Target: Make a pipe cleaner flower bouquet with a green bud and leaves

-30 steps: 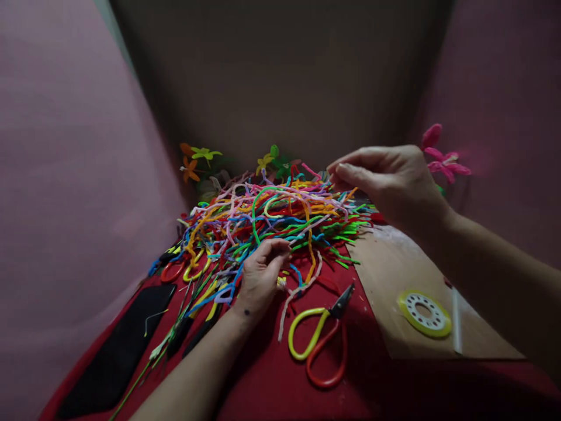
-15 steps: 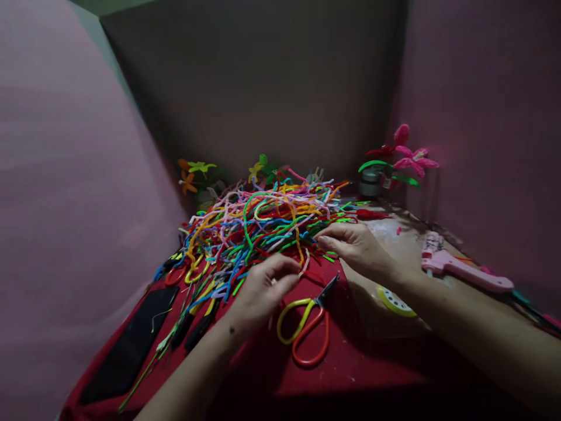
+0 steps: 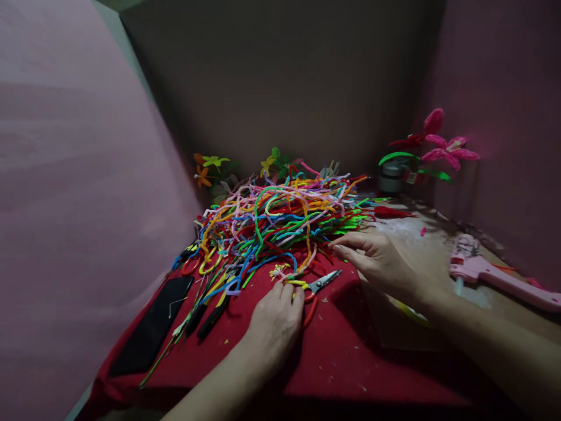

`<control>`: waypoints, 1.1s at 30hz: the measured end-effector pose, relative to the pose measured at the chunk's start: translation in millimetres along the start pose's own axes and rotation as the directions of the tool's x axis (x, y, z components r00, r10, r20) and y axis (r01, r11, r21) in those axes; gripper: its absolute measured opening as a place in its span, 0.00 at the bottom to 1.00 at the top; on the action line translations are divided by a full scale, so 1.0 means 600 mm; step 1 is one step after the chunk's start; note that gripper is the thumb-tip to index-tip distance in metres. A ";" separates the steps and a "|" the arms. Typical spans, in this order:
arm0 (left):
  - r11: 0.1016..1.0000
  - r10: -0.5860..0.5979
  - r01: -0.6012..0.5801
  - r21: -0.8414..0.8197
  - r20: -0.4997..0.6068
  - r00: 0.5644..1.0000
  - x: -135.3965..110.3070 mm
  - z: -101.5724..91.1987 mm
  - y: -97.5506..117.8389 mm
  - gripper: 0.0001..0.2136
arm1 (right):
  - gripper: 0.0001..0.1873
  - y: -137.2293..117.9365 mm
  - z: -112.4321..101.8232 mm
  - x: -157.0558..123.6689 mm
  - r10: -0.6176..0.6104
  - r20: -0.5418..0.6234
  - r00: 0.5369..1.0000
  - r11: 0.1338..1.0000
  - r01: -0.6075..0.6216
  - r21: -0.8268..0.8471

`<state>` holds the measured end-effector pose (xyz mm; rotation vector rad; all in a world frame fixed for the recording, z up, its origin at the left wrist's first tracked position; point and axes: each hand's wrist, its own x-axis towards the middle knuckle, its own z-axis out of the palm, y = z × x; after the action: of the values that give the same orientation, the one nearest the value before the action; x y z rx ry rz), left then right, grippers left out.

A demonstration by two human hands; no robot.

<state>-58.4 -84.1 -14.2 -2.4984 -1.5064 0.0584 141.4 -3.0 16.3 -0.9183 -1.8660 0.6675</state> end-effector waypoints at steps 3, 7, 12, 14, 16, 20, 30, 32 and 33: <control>0.999 0.007 -0.007 -0.040 0.007 1.000 -0.005 -0.002 -0.016 0.12 | 0.07 0.004 0.002 -0.005 -0.036 0.003 0.999 0.999 0.036 -0.028; 0.982 -0.079 0.074 -0.174 -0.021 0.997 -0.010 -0.021 -0.054 0.10 | 0.08 0.008 0.007 -0.015 -0.043 0.052 0.998 0.998 0.046 -0.053; 0.955 -0.174 0.161 -0.249 -0.031 0.984 0.024 -0.021 -0.116 0.11 | 0.09 0.012 0.024 -0.026 -0.146 0.175 0.974 0.983 0.163 -0.088; 0.963 -0.139 0.137 -0.232 0.009 0.990 0.042 -0.007 -0.128 0.10 | 0.11 0.014 0.034 -0.032 -0.226 0.252 0.941 0.958 0.261 -0.115; 0.970 -0.100 0.109 -0.216 0.052 0.994 0.053 0.005 -0.132 0.09 | 0.14 0.016 0.043 -0.038 -0.276 0.343 0.898 0.924 0.346 -0.162; 0.981 -0.150 0.157 -0.115 0.069 0.986 0.052 0.006 -0.139 0.10 | 0.18 0.019 0.056 -0.053 -0.257 0.496 0.830 0.860 0.430 -0.274; 0.955 -0.296 0.282 0.098 0.194 0.935 0.045 -0.015 -0.150 0.11 | 0.16 0.025 0.061 -0.059 -0.256 0.559 0.789 0.822 0.482 -0.304; 0.960 -0.279 0.275 0.047 0.225 0.934 0.050 -0.012 -0.150 0.10 | 0.16 0.023 0.059 -0.059 -0.256 0.558 0.789 0.824 0.480 -0.301; 0.963 -0.268 0.268 0.032 0.236 0.934 0.053 -0.011 -0.150 0.10 | 0.16 0.022 0.059 -0.059 -0.253 0.559 0.789 0.824 0.479 -0.302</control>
<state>-120.6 -16.9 13.7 -2.3275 -1.9291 0.3233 124.3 -26.9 -26.6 -0.6260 -2.6526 0.2434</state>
